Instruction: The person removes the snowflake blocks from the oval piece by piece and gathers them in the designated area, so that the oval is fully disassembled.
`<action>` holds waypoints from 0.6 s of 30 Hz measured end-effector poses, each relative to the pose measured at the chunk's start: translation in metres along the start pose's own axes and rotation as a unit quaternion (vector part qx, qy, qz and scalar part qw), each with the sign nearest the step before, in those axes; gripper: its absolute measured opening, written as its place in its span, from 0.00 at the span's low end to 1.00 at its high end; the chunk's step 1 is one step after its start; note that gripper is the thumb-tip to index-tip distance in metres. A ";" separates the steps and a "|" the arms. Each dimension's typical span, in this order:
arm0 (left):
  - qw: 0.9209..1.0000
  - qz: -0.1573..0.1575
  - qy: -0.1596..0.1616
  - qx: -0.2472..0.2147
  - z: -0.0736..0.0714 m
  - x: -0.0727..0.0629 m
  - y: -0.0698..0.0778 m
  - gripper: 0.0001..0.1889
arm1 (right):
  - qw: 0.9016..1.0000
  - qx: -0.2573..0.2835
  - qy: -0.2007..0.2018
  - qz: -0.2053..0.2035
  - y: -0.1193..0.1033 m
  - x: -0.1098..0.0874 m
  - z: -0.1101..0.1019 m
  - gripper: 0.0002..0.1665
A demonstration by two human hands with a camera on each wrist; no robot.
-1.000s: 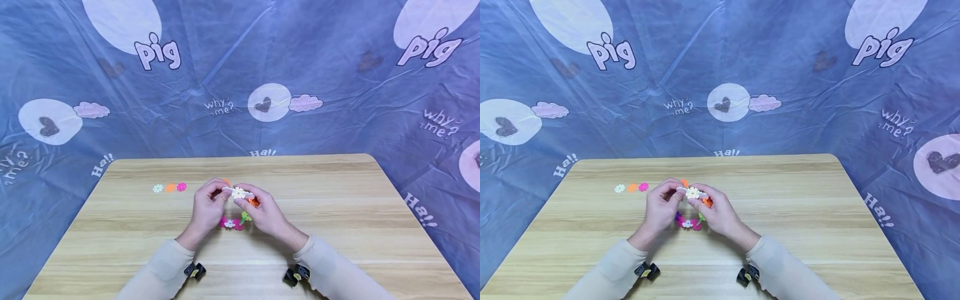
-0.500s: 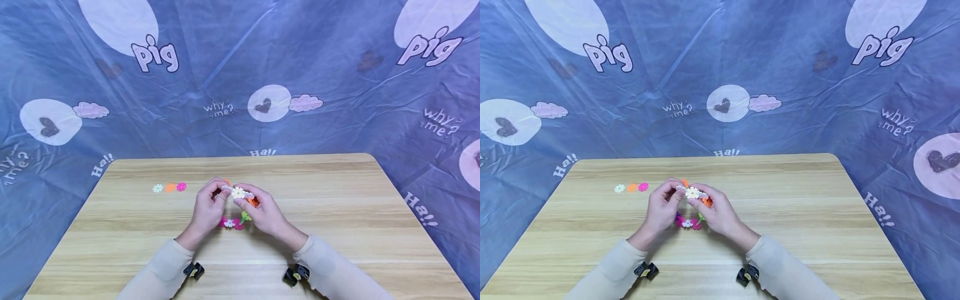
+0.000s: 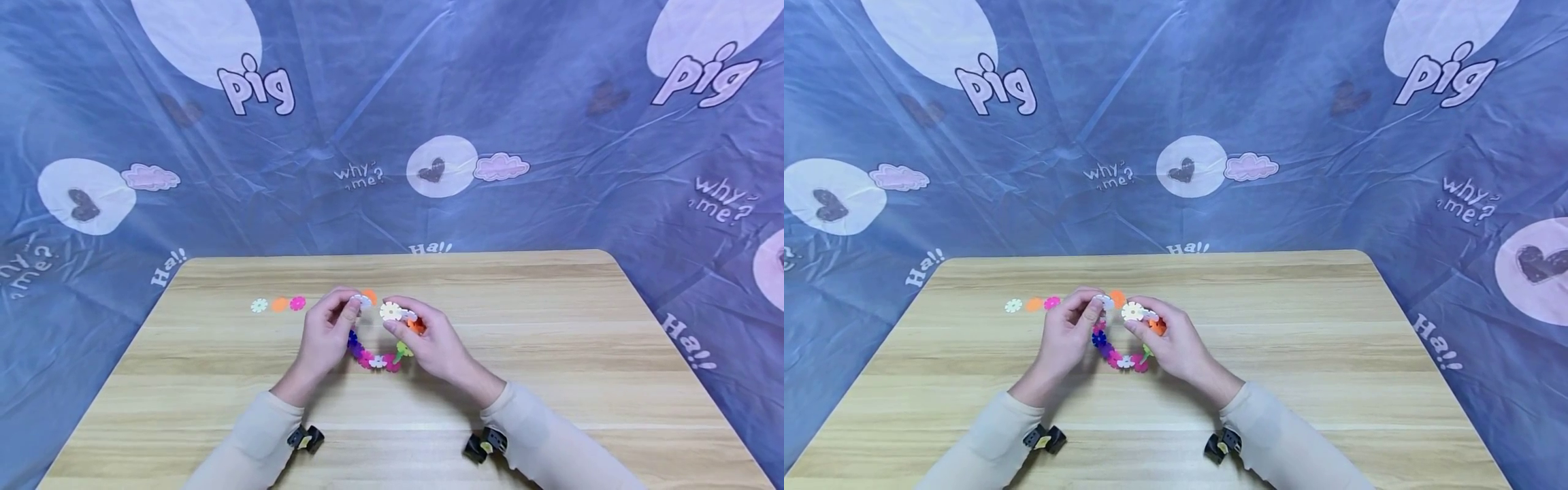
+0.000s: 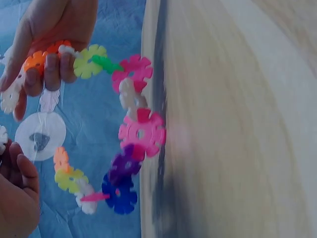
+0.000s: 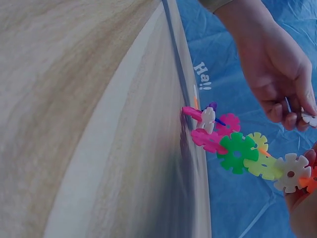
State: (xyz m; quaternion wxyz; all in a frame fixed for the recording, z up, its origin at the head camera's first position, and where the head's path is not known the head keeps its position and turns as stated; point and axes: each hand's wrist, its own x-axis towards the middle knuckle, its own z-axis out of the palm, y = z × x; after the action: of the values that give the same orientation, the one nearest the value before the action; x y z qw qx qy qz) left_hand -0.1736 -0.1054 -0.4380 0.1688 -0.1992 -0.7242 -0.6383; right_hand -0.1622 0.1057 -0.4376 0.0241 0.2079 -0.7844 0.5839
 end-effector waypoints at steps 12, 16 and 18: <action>0.997 -0.044 0.034 0.044 -0.018 0.002 -0.007 0.09 | 1.000 0.004 -0.008 0.014 0.001 -0.001 -0.002 0.24; 0.993 -0.092 0.057 0.052 -0.024 0.004 -0.008 0.09 | 1.000 0.004 -0.008 0.015 0.000 -0.002 -0.002 0.25; 0.990 -0.110 0.066 0.054 -0.027 0.005 -0.009 0.09 | 1.000 0.005 -0.007 0.014 0.000 -0.002 -0.002 0.25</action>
State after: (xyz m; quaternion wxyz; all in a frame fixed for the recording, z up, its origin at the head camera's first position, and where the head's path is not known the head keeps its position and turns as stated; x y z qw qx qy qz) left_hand -0.1829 -0.1324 -0.4393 0.1559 -0.0663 -0.7625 -0.6244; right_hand -0.1604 0.1084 -0.4374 0.0092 0.2009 -0.7845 0.5867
